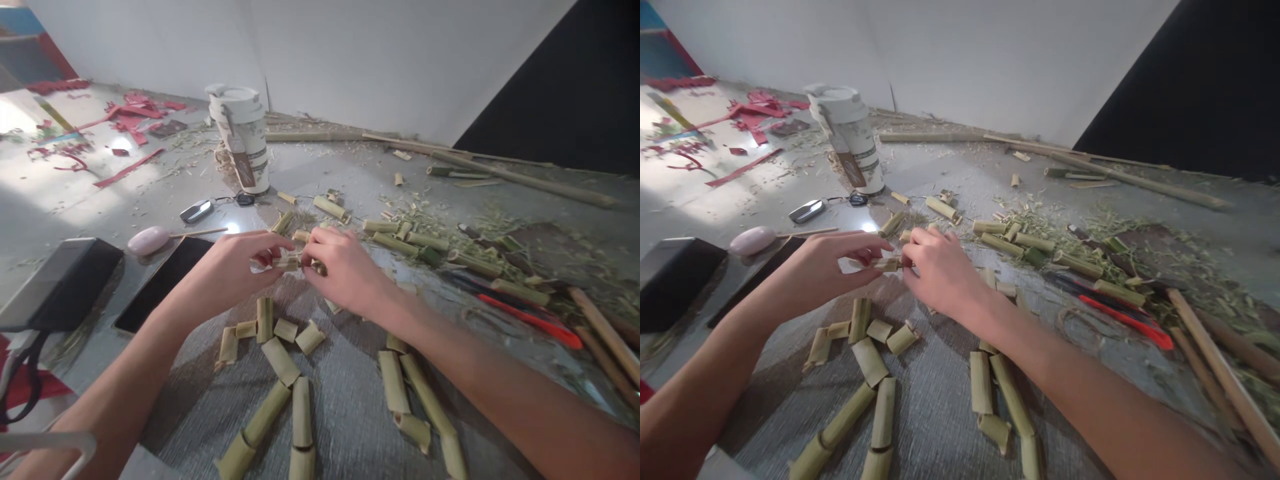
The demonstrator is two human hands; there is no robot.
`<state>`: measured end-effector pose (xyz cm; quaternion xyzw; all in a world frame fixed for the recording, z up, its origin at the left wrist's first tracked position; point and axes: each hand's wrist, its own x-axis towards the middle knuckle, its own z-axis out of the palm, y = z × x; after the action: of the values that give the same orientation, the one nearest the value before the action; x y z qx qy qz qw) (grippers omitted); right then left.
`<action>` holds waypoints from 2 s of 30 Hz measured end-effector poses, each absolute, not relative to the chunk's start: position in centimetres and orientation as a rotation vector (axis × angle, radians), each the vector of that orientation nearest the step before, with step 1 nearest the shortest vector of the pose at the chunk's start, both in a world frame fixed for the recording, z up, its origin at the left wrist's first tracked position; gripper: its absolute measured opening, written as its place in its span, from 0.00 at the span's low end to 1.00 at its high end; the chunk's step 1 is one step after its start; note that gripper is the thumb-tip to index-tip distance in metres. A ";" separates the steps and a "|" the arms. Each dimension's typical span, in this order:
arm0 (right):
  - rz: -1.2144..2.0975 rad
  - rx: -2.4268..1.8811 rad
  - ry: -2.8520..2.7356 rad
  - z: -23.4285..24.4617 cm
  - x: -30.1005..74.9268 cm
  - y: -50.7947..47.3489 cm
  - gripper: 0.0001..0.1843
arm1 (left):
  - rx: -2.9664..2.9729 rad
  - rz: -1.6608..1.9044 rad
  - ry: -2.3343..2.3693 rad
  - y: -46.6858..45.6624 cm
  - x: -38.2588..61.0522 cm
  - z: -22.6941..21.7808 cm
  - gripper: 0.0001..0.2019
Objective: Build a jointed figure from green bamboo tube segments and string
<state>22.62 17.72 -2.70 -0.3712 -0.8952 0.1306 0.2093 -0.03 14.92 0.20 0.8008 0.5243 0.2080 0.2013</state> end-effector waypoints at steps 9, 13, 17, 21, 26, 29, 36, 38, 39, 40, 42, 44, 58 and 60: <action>0.545 -1.082 -2.388 -2.6 22.6 17.9 0.09 | 2.328 0.533 1.384 15.0 -0.5 0.2 0.14; 0.705 -1.083 -2.323 -2.3 22.8 18.0 0.14 | 2.314 0.512 1.404 15.1 -0.5 0.2 0.13; 0.621 -1.031 -2.338 -2.2 23.0 18.2 0.10 | 2.329 0.508 1.426 15.1 -0.5 0.2 0.14; 0.465 -1.010 -2.390 -2.5 23.2 18.2 0.08 | 2.328 0.510 1.426 15.1 -0.6 0.3 0.14; 0.400 -1.001 -2.407 -2.8 23.0 18.1 0.11 | 2.284 0.518 1.448 15.0 -0.2 0.2 0.13; 0.382 -1.003 -2.412 -2.8 22.8 18.1 0.11 | 2.272 0.503 1.449 15.0 0.2 0.0 0.12; 0.384 -0.999 -2.429 -2.8 23.2 18.2 0.13 | 2.258 0.489 1.457 14.9 0.4 -0.4 0.13; 0.376 -1.005 -2.427 -2.8 23.2 18.3 0.14 | 2.256 0.511 1.457 14.9 0.4 -0.4 0.12; 0.373 -1.002 -2.429 -2.8 23.2 18.3 0.14 | 2.260 0.521 1.452 14.9 0.5 -0.4 0.12; 0.370 -0.998 -2.430 -2.8 23.1 18.3 0.14 | 2.268 0.535 1.445 14.9 0.5 -0.5 0.11; 0.375 -0.992 -2.430 -2.8 23.1 18.2 0.13 | 2.293 0.562 1.424 15.0 0.5 -0.6 0.10; 0.408 -0.992 -2.423 -2.8 23.0 18.1 0.13 | 2.316 0.581 1.405 15.0 0.6 -0.8 0.09; 0.315 -0.914 -2.512 -2.6 23.2 18.1 0.08 | 1.793 0.687 1.406 15.0 0.8 -0.5 0.06; 0.301 -0.931 -2.519 -2.7 23.3 18.2 0.08 | 1.753 0.682 1.402 15.0 0.5 -0.6 0.06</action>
<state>23.27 18.15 -2.66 -0.3362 -0.9098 0.1086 0.2180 0.54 15.02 -0.61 0.6889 0.5508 0.2681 0.3876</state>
